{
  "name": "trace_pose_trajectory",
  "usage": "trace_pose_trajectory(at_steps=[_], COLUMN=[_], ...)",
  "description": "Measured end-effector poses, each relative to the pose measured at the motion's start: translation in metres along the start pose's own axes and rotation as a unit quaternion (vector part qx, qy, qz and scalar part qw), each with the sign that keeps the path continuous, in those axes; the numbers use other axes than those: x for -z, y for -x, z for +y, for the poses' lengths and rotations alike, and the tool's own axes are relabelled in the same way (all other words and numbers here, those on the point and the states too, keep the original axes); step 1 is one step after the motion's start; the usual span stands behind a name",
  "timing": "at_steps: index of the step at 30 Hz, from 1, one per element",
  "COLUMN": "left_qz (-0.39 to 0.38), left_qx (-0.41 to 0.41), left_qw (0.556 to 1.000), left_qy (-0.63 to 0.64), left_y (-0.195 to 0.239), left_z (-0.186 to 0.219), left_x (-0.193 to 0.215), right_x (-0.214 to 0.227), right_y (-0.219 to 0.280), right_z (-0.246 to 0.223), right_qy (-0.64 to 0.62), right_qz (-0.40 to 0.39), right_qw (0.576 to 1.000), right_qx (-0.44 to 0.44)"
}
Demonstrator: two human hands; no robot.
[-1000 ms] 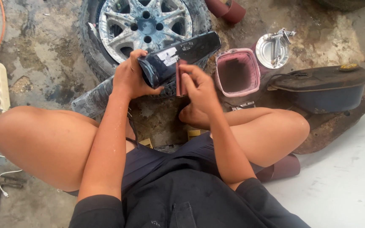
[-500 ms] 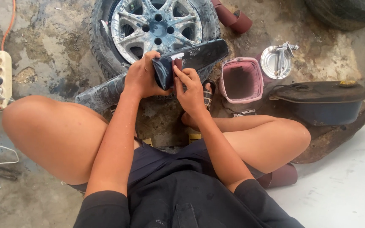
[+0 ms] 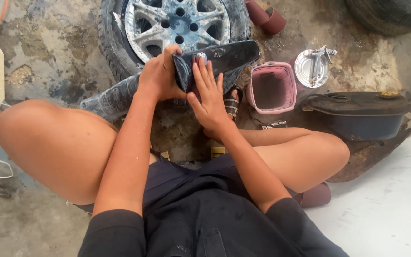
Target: Wet sanding a black plastic motorcycle part using sandpaper and water.
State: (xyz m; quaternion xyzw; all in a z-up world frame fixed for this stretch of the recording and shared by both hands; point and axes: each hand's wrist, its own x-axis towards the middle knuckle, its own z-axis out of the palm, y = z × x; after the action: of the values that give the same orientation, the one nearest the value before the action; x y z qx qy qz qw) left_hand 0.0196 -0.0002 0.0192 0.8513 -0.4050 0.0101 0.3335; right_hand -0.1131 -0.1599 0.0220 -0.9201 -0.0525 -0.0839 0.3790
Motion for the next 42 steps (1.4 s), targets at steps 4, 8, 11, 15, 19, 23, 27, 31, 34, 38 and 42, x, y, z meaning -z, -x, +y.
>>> trace_pose_trajectory(at_steps=[4, 8, 11, 15, 19, 23, 27, 31, 34, 38, 42], left_qz=[-0.007, -0.012, -0.003, -0.010, -0.002, 0.026, 0.083, 0.046, 0.040, 0.028, 0.015], left_qx=[0.023, 0.012, 0.007, 0.022, 0.023, 0.000, -0.050, -0.017, -0.015, 0.003, 0.015], left_qw=[1.000, 1.000, 1.000, 0.999, 1.000, 0.999, 0.995, 0.999, 0.998, 0.999, 0.999], left_qy=[0.001, -0.009, -0.008, -0.031, -0.018, -0.031, -0.027, -0.022, -0.046, -0.019, -0.028], left_y=[0.005, -0.002, 0.002, 0.003, 0.005, 0.017, 0.018, 0.017, 0.012, 0.019, 0.015], left_z=[0.001, 0.000, -0.005, -0.003, -0.006, -0.014, -0.014, -0.024, -0.037, -0.009, -0.027], left_x=[-0.004, -0.001, -0.006, -0.015, -0.009, -0.028, -0.032, -0.035, -0.046, -0.024, -0.031], right_x=[-0.006, -0.008, -0.009, -0.017, -0.024, -0.027, -0.027, -0.027, -0.020, -0.025, -0.036], right_y=[0.010, -0.027, -0.004, -0.010, -0.028, 0.015, -0.029, -0.025, 0.009, 0.005, 0.000], right_z=[0.001, 0.009, 0.002, 0.019, 0.022, 0.012, 0.037, 0.026, 0.012, 0.040, 0.026], right_qy=[0.023, 0.013, -0.038, -0.061, -0.028, -0.013, 0.050, 0.057, 0.105, 0.117, 0.137], right_qz=[-0.010, 0.012, 0.004, 0.071, 0.064, 0.037, 0.066, 0.065, 0.023, 0.025, 0.044], right_qw=[1.000, 1.000, 0.999, 0.994, 0.997, 0.999, 0.996, 0.996, 0.994, 0.993, 0.989], right_qx=[-0.005, -0.019, -0.013, 0.057, 0.038, 0.023, 0.025, 0.012, 0.007, -0.013, -0.036])
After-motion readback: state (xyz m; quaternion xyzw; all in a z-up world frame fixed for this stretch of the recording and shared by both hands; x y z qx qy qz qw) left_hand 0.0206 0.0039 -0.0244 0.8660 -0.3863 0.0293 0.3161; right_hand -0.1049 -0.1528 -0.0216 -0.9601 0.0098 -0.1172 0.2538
